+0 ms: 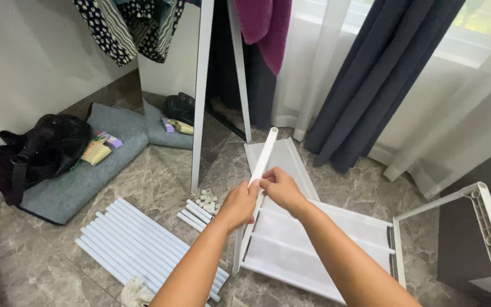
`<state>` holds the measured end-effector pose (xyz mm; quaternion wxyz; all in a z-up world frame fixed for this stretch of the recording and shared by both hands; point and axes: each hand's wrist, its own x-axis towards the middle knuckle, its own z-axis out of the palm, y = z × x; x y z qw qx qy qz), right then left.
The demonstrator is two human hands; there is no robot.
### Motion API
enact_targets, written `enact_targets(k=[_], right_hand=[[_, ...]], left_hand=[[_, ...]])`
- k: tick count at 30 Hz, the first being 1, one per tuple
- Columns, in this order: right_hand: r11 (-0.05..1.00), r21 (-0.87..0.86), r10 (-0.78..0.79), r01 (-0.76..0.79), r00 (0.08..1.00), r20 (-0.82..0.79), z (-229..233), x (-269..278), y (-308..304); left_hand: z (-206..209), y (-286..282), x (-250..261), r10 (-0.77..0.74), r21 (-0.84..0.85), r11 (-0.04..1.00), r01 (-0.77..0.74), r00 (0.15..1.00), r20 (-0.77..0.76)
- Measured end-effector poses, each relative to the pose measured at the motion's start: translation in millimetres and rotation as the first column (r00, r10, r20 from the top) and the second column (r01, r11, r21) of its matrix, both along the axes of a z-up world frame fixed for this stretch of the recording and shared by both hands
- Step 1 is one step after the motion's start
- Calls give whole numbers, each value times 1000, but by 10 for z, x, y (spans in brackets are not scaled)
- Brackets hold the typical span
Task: The person assembles a white plastic drying rack by inserting vertical poles into a mesh base and connecting them with horizontal crossbars. They handle the mesh base, poles, and connectors by hand, progressively building the frame on the floor.
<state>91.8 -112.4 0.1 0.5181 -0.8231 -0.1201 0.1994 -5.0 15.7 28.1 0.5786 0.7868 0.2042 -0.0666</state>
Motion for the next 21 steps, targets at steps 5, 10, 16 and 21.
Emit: enact_targets(k=[5,10,16,21], right_hand=[[916,-348,30,201,829,558,467,474,132],[918,-332,71,218,733,677,968,1074,483],[844,-478,79,242,826,558,429,1356,870],[736,-664,227,135,874,429,20,1465,922]], left_hand=[[-7,-13,48,-21,89,996,21,1000,0],[-46,27,97,-27,168,985,23,999,21],[23,108,163,-24,78,996,33,994,-104],[173,176,108,-23,69,997,28,997,-68]])
